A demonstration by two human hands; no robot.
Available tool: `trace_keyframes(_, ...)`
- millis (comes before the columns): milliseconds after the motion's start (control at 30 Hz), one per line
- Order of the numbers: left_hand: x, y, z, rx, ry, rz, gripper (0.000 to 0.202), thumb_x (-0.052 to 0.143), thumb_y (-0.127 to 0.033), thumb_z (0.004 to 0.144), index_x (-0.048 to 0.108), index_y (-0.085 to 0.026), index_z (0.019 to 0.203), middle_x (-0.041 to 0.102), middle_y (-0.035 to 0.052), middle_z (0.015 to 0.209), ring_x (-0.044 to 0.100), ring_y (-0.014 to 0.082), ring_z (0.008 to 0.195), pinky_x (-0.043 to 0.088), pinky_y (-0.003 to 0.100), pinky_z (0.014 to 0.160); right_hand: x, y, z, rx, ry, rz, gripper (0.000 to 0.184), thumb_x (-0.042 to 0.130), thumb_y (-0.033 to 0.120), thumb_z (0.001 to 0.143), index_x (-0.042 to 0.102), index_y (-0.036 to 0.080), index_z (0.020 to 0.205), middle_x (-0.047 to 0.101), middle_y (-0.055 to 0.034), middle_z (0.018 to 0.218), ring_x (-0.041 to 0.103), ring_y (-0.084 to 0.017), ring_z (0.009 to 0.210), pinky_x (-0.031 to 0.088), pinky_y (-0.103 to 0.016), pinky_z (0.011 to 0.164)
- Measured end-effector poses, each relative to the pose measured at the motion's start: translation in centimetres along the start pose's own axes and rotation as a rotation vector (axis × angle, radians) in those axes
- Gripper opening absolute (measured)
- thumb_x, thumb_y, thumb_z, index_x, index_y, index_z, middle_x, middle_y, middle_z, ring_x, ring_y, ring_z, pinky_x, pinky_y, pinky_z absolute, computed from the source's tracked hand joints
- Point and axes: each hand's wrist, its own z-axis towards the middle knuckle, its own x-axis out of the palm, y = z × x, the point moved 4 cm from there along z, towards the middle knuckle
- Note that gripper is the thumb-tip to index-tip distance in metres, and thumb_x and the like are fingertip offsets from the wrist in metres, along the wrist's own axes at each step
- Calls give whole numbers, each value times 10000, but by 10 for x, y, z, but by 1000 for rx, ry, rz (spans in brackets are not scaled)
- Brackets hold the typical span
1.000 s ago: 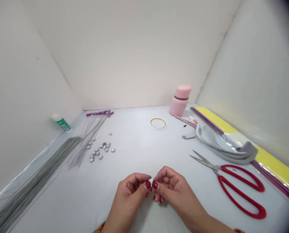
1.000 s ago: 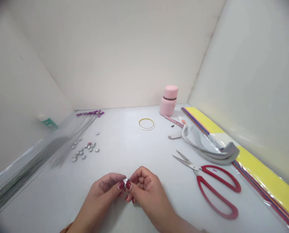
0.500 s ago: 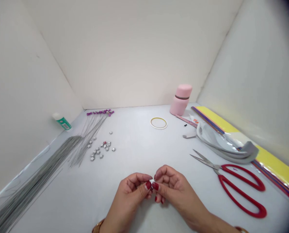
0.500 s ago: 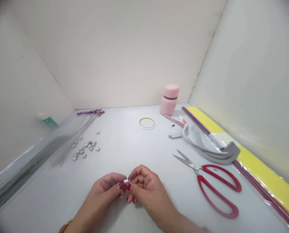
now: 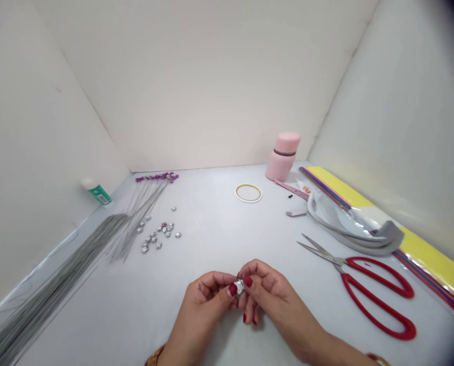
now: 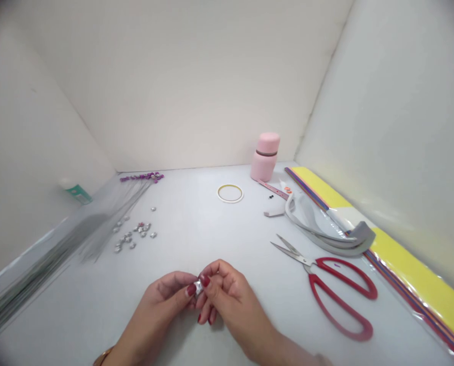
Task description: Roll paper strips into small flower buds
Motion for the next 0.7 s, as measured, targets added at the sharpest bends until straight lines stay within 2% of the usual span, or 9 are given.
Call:
trace_keyframes(67, -3, 1, 0, -16, -48, -24, 109, 665, -218, 710, 626, -118, 730, 587, 1, 555, 526, 107, 535, 390, 246, 579, 1, 2, -1, -7, 31, -17, 258, 456, 404, 848, 470, 152, 793, 600, 2, 635, 538, -67, 472, 359, -178, 455)
trace_keyframes(200, -6, 3, 0, -60, -94, -71, 137, 687, -229, 687, 632, -126, 760, 582, -5, 547, 522, 102, 533, 381, 244, 579, 2, 4, -2, -29, 83, -84, 252, 512, 397, 818, 485, 148, 800, 600, -3, 658, 530, -70, 480, 366, -186, 462)
trace_keyframes(433, -6, 4, 1, -42, -95, -26, 161, 706, -247, 661, 639, -125, 743, 624, 22, 581, 540, 120, 552, 398, 249, 575, 0, 3, -3, -13, 39, -146, 328, 513, 471, 787, 509, 151, 717, 588, 4, 579, 521, -81, 463, 362, -193, 458)
trace_keyframes(567, -6, 0, -2, 36, -108, 108, 126, 682, -237, 686, 638, -129, 735, 626, 25, 606, 549, 134, 595, 416, 260, 608, 0, 1, -3, -6, 52, -150, 312, 502, 453, 802, 493, 153, 717, 588, -1, 590, 526, -83, 463, 363, -195, 456)
trace_keyframes(700, -3, -5, -8, 137, -80, 251, 127, 633, -258, 728, 629, -132, 716, 619, 36, 641, 561, 160, 634, 436, 281, 633, -1, 0, -3, -77, 40, -233, 270, 489, 403, 828, 497, 153, 725, 560, 7, 587, 517, -86, 485, 387, -209, 486)
